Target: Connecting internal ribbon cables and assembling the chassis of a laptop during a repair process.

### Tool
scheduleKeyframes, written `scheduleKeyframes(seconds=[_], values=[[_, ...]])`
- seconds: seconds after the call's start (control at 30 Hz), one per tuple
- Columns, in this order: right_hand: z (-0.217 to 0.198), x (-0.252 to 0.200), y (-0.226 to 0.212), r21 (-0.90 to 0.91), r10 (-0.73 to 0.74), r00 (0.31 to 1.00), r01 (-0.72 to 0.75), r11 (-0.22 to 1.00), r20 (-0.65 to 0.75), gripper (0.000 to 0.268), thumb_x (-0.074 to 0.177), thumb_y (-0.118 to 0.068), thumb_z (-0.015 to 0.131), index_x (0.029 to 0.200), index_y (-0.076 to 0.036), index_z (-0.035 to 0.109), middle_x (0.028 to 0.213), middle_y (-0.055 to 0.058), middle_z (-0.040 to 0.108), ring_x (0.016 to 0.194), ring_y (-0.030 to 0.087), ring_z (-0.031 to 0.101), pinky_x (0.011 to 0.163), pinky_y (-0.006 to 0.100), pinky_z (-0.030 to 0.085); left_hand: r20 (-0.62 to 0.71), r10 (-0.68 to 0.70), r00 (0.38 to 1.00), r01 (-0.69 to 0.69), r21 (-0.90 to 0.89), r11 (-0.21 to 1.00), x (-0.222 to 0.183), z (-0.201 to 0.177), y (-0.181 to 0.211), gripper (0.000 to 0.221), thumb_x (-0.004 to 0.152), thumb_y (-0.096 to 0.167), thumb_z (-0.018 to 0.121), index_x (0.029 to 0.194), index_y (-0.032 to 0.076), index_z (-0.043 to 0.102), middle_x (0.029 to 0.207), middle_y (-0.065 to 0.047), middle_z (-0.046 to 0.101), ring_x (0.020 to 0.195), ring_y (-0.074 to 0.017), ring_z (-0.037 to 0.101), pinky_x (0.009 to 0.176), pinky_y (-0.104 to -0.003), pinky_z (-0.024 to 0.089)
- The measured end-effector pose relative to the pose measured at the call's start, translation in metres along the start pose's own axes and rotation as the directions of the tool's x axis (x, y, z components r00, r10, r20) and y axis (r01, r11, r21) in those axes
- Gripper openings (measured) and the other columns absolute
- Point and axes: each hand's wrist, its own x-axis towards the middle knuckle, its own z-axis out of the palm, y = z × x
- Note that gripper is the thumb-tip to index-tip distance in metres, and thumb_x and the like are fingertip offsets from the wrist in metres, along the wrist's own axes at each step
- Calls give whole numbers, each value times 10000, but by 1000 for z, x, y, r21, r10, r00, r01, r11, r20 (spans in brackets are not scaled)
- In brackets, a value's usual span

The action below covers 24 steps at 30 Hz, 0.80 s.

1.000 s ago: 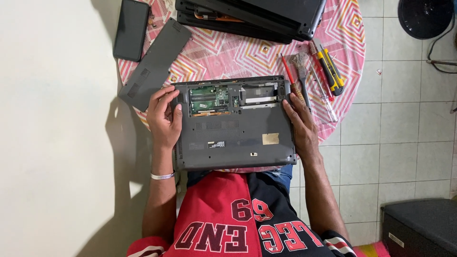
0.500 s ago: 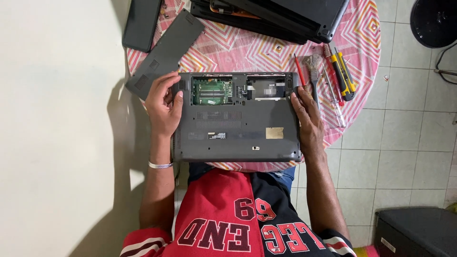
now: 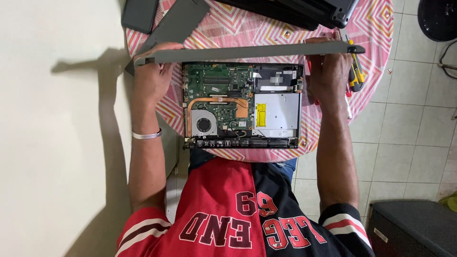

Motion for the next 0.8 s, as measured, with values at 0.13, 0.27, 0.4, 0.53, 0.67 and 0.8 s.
scheduleKeyframes(seconds=[0.13,0.27,0.4,0.53,0.67,0.8], values=[[-3,14,-14,97,-137,985,147,984,-100,175,1187,-93,666,1036,-10,696,898,72,796,786,202,782,698,365,569,-13,-193,981,188,294,937,-4,20,-25,574,1150,478,594,758,59,607,589,-51,560,497,-152,464,508,-367,370],[11,15,-11,22,-27,992,30,999,-125,333,1191,-280,709,924,-80,711,826,-3,778,671,133,673,669,389,423,-118,-129,985,144,128,981,-7,31,-37,451,1127,432,541,1049,-3,635,990,-192,576,861,-309,584,685,-418,476],[17,20,-20,86,4,984,12,996,-179,367,1205,-313,620,1020,-19,739,797,36,794,713,145,770,698,317,489,-191,-100,976,116,76,990,-7,45,-61,336,1133,323,600,1320,46,628,972,-118,532,834,-226,501,642,-362,472],[19,24,-33,140,31,986,-8,990,-165,339,1199,-266,590,1094,22,736,841,76,794,738,177,791,679,292,546,-188,-98,977,102,9,995,-2,50,-71,347,1143,310,568,1295,-1,590,957,-130,490,817,-216,428,674,-366,413],[21,23,-47,123,60,976,-35,992,-210,71,1089,-17,644,1132,29,674,950,127,754,800,219,733,661,338,633,-226,-20,974,26,24,999,-3,57,-83,293,1144,263,572,1044,-8,521,937,-120,460,800,-221,426,661,-358,390],[26,20,-85,-32,38,932,-54,998,-359,161,923,112,658,1027,-11,656,938,100,625,755,207,541,606,348,473,-268,-71,961,84,37,996,3,55,-71,397,1142,332,535,933,2,465,900,-121,457,804,-237,430,660,-379,362]])
